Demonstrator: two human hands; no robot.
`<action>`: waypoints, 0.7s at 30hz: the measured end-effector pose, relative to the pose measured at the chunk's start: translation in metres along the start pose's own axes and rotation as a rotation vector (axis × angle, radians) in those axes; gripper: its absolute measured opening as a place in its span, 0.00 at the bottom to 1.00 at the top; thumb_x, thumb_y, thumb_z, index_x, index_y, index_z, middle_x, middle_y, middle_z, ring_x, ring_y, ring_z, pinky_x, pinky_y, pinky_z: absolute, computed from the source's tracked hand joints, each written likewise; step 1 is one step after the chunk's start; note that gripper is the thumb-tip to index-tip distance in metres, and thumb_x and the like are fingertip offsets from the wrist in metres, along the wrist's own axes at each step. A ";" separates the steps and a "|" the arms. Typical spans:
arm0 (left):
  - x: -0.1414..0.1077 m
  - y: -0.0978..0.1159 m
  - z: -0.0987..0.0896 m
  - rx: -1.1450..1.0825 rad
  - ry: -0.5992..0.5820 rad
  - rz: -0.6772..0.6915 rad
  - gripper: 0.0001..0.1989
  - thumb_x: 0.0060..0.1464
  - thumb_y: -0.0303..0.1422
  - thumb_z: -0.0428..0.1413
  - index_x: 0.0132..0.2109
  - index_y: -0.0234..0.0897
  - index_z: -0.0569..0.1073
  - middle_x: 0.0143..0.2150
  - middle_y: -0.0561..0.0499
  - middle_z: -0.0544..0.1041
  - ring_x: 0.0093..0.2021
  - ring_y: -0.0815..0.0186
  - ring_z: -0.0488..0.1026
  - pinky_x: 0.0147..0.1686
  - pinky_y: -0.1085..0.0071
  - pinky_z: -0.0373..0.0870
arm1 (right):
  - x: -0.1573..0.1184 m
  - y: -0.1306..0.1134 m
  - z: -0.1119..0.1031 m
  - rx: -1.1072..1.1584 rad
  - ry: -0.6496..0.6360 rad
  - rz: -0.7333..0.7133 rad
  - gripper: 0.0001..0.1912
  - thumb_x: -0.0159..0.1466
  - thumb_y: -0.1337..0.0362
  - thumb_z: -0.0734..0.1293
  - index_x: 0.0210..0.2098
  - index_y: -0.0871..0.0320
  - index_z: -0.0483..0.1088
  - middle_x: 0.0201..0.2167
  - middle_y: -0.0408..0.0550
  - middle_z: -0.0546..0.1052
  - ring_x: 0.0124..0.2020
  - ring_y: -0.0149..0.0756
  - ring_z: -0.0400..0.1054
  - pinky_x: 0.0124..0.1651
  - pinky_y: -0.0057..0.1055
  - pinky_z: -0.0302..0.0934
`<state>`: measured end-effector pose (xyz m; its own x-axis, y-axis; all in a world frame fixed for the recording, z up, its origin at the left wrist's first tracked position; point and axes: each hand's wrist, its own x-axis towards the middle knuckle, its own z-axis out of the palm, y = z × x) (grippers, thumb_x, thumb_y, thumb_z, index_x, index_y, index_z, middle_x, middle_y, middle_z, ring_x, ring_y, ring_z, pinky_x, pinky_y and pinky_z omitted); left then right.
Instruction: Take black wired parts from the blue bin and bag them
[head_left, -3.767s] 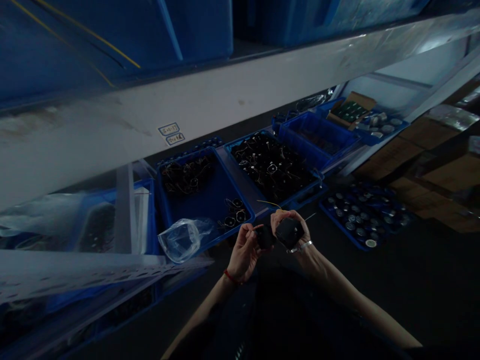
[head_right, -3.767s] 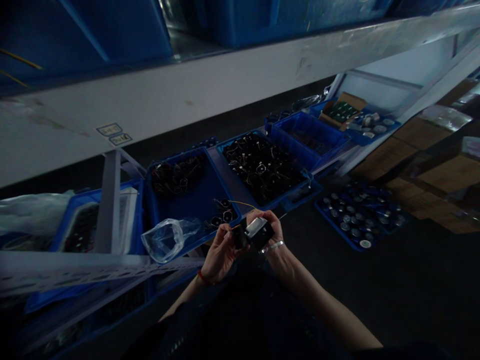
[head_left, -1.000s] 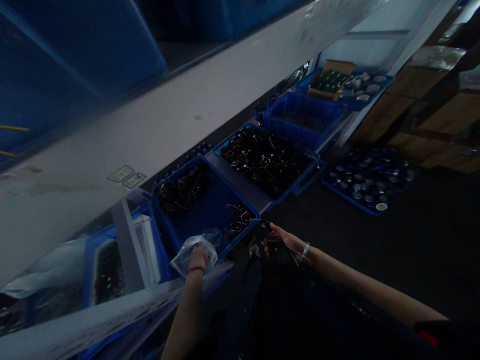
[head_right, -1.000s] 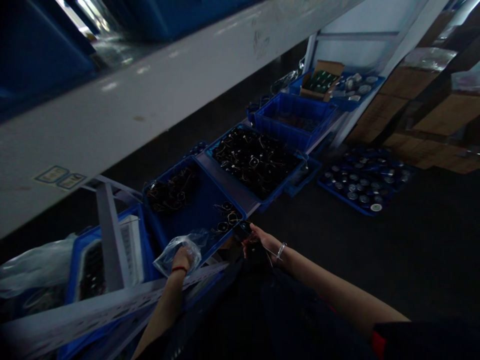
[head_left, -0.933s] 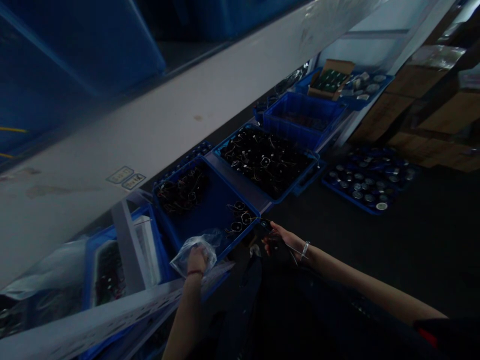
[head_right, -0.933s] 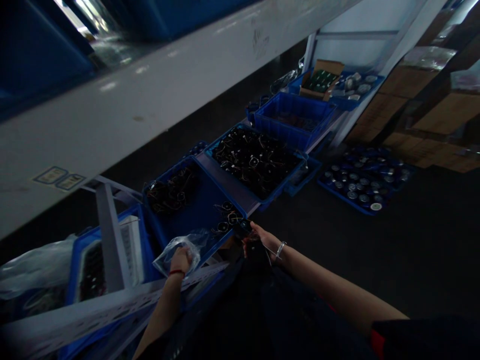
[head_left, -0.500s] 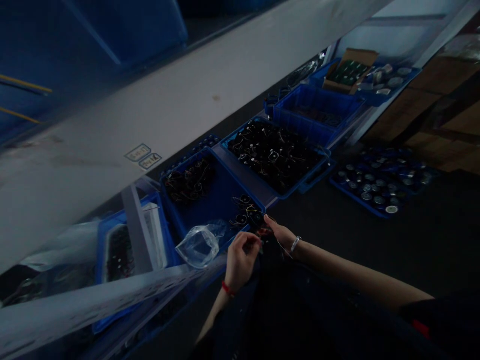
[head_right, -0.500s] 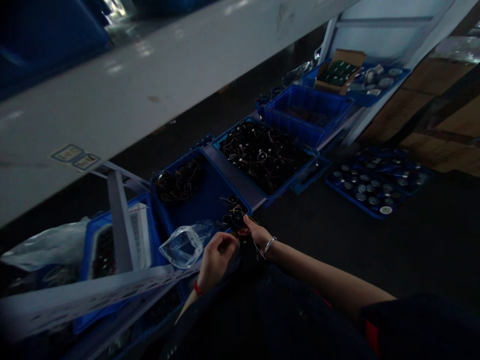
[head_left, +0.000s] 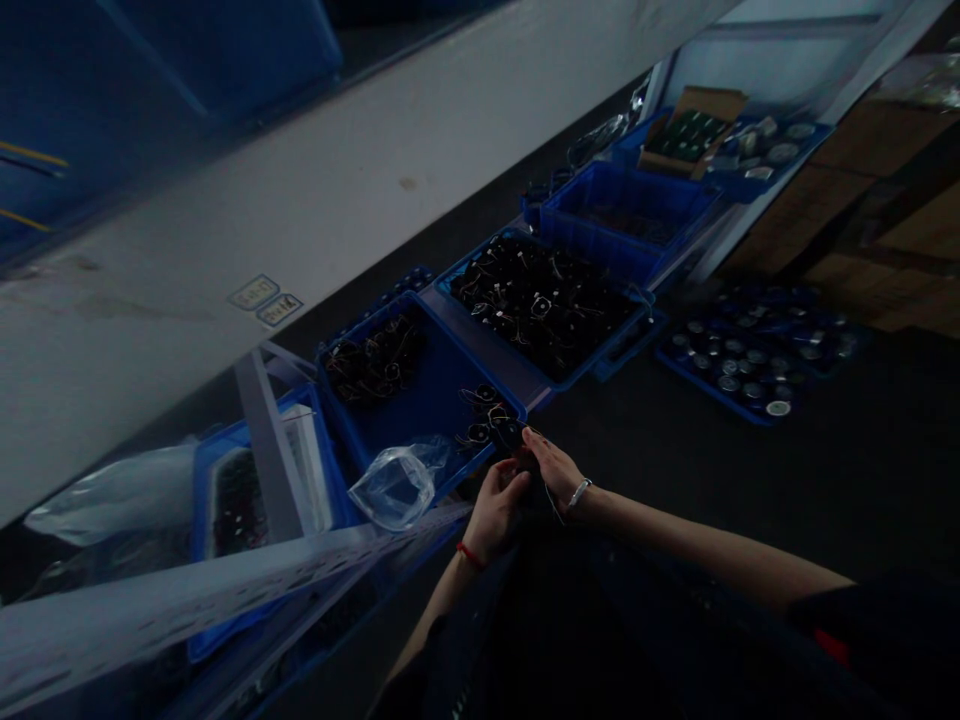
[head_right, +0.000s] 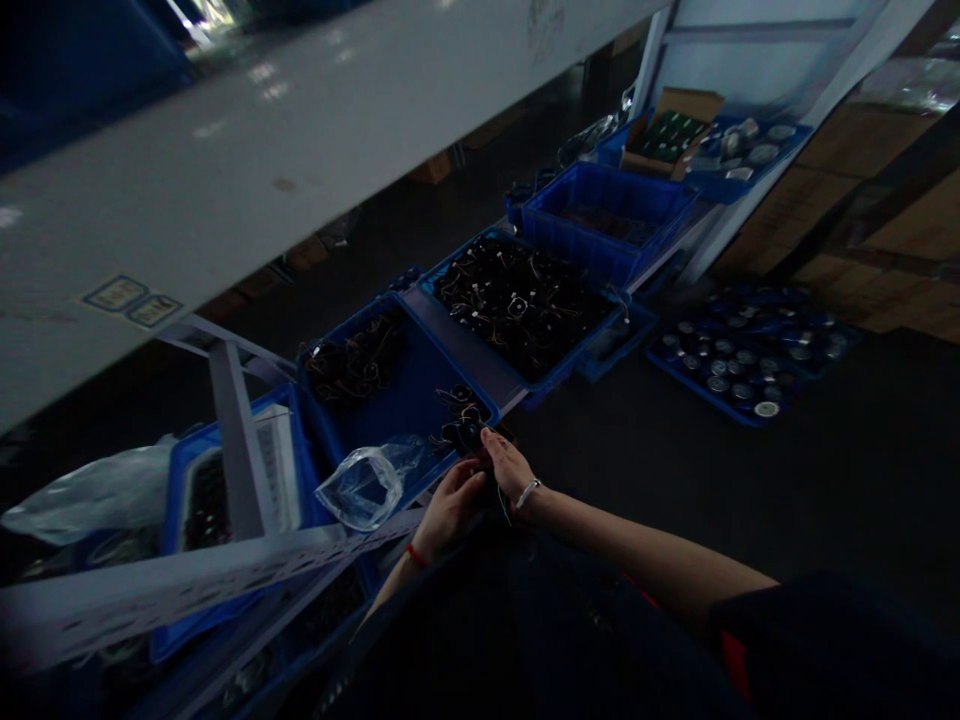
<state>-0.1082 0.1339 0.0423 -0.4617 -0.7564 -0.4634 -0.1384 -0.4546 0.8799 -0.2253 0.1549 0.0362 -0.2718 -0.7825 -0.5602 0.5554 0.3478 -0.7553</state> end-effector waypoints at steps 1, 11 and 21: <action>0.000 0.000 0.000 -0.027 -0.023 -0.021 0.22 0.44 0.41 0.61 0.43 0.33 0.70 0.40 0.44 0.75 0.36 0.64 0.73 0.36 0.68 0.70 | 0.000 0.001 0.000 -0.004 0.011 -0.020 0.20 0.57 0.44 0.64 0.32 0.56 0.67 0.29 0.45 0.73 0.33 0.37 0.69 0.36 0.32 0.64; 0.014 -0.010 -0.002 -0.177 0.039 -0.068 0.17 0.44 0.35 0.62 0.42 0.34 0.72 0.43 0.43 0.77 0.41 0.61 0.75 0.38 0.69 0.72 | 0.008 0.016 0.006 -0.086 -0.008 -0.126 0.15 0.61 0.50 0.63 0.30 0.56 0.66 0.27 0.41 0.69 0.31 0.32 0.64 0.36 0.28 0.61; 0.021 0.007 -0.076 -0.032 0.302 0.049 0.26 0.41 0.43 0.64 0.45 0.34 0.70 0.44 0.44 0.75 0.38 0.65 0.75 0.36 0.70 0.72 | 0.102 0.003 0.056 -0.683 -0.183 -0.503 0.16 0.66 0.59 0.62 0.50 0.60 0.64 0.51 0.51 0.66 0.50 0.40 0.62 0.54 0.43 0.57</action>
<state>-0.0519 0.0791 0.0309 -0.1851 -0.8812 -0.4349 -0.0927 -0.4249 0.9005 -0.2075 0.0475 -0.0044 -0.1952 -0.9770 -0.0856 -0.2066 0.1262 -0.9703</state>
